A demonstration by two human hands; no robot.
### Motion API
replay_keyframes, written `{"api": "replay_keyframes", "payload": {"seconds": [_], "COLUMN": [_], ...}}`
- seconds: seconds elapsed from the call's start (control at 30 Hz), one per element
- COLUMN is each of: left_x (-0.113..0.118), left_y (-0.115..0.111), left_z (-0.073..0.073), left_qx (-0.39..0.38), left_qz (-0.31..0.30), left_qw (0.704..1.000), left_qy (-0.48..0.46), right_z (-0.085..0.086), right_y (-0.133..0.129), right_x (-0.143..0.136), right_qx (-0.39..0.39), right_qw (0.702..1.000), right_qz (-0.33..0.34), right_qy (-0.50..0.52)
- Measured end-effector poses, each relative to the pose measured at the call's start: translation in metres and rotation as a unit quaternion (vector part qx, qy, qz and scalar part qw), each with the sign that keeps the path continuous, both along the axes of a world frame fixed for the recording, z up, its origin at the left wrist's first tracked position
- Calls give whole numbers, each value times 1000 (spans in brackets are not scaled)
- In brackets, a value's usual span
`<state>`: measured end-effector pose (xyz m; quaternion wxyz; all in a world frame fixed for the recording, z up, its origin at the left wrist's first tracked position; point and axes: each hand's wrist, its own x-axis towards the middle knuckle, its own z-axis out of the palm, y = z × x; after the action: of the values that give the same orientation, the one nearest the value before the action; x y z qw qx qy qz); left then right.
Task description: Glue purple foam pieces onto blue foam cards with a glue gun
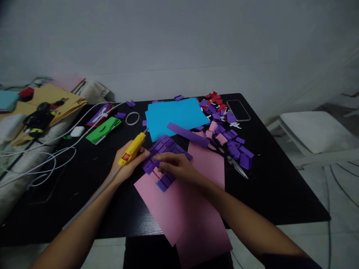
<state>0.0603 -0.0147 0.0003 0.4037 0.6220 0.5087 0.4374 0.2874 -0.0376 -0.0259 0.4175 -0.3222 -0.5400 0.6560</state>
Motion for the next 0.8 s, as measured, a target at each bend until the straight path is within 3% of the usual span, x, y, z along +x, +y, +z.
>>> {"api": "replay_keyframes", "payload": {"seconds": [0.07,0.13,0.23,0.3,0.53,0.67,0.8], "left_x": [0,-1,-5,-6,-6,-8,-10], "left_y": [0,0,-1,-1,-1,2,4], "left_z": [0,-1,0,2,8,6,5], "left_qx": [-17,-41,-78,-91,-80,-82,-95], "left_qz": [-24,-50,-86,-104,-108,-137,-174], "left_qw": [998,991,978,974,978,977,969], "left_qy": [-56,-116,-171,-179,-158,-138,-145], "right_z": [-4,-9,-15,-18,-20,-15,-5], "right_y": [-4,-7,-10,-10,-9,-12,-13], "right_x": [-2,-4,-8,-9,-7,-5,-5], "right_qx": [140,255,360,391,406,341,228], "right_qw": [987,954,907,892,885,918,964], "right_qz": [-21,-46,-71,-70,-57,-33,16], "right_qy": [-77,-149,-207,-215,-221,-200,-137]}}
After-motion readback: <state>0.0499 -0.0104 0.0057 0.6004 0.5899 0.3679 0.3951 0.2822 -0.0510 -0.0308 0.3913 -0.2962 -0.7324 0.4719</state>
